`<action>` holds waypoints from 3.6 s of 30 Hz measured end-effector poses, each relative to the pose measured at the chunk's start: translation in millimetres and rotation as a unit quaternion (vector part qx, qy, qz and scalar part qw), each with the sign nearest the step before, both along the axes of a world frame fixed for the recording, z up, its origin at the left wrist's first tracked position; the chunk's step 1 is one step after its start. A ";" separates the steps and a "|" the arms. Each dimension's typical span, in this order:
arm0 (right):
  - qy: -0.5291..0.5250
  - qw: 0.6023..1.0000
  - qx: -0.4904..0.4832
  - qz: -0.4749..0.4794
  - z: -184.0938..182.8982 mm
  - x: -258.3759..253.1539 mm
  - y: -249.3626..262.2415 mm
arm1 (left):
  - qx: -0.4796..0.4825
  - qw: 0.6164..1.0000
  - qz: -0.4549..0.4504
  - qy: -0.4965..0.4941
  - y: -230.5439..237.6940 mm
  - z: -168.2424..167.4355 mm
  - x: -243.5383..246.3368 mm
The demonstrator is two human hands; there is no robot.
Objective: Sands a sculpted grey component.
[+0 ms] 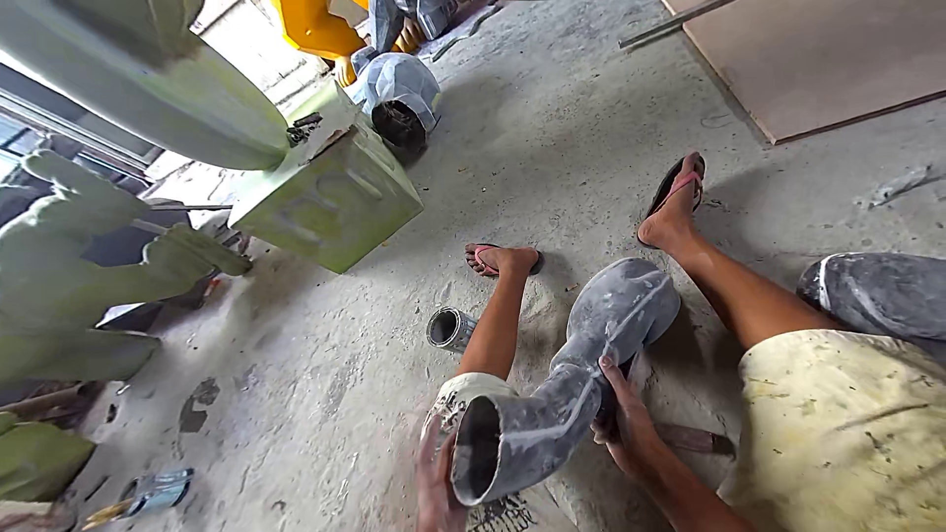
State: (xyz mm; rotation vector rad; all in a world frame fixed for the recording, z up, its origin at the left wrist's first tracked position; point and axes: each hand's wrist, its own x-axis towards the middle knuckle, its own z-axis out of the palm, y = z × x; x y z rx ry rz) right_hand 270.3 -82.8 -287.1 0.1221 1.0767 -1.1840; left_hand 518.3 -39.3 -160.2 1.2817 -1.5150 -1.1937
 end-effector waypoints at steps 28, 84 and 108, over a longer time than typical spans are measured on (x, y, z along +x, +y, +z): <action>0.415 0.796 -0.307 0.316 53.6 14.7 12.9 | -0.008 0.962 0.218 0.165 -126.1 32.6 -28.1; 0.477 0.770 -0.248 0.344 55.9 39.7 -40.8 | -0.079 0.963 0.209 0.149 -123.4 2.2 -1.5; 0.453 0.791 -0.275 0.306 54.7 57.4 16.1 | -0.077 0.951 0.245 0.170 -144.0 5.0 3.0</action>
